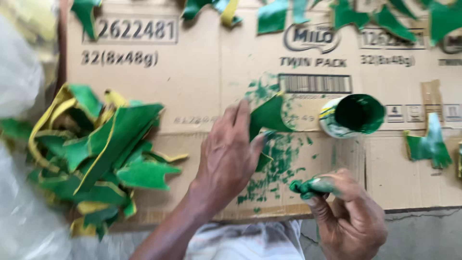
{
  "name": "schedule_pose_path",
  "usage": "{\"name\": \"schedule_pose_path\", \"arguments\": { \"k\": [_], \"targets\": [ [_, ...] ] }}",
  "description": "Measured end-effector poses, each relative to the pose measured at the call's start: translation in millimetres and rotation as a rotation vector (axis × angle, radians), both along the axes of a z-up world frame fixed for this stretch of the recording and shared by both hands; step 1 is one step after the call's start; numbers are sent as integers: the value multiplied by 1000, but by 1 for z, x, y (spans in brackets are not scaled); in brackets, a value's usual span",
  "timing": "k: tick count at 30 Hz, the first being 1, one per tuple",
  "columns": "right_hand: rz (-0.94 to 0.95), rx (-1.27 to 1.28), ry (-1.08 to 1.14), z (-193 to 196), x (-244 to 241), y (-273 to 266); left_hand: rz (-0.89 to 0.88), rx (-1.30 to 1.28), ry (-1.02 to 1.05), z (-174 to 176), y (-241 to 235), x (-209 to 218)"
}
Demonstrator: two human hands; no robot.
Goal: The person paints green foam cutouts with a sponge. They pick up each yellow foam piece, apply green paint to the surface, and place the finished pieces on a cardboard surface.
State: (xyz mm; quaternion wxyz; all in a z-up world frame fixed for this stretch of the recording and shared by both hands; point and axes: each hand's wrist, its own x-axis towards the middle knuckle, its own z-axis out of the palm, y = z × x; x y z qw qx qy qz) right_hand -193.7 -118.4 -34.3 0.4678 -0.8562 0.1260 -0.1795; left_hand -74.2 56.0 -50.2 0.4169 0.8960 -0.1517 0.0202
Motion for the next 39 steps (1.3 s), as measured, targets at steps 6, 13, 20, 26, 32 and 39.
{"name": "schedule_pose_path", "arguments": {
  "k": [6,13,20,26,32,39],
  "targets": [
    [165,-181,-91,-2,4,-5,-27,50,160,-19,29,-22],
    [144,-345,-85,18,19,-11,-181,-90,16,-38,50,-31],
    [66,-712,-80,54,58,-73,-292,-156,-70,-64,40,-21],
    [316,-860,133,37,115,-105,-300,-186,-41,-82,40,-21],
    [407,-938,306,10,135,-114,-374,-199,-43,-90,44,-16],
    [330,-914,267,23,126,-116,-383,-198,-36,-76,41,-15]
  ]
}}
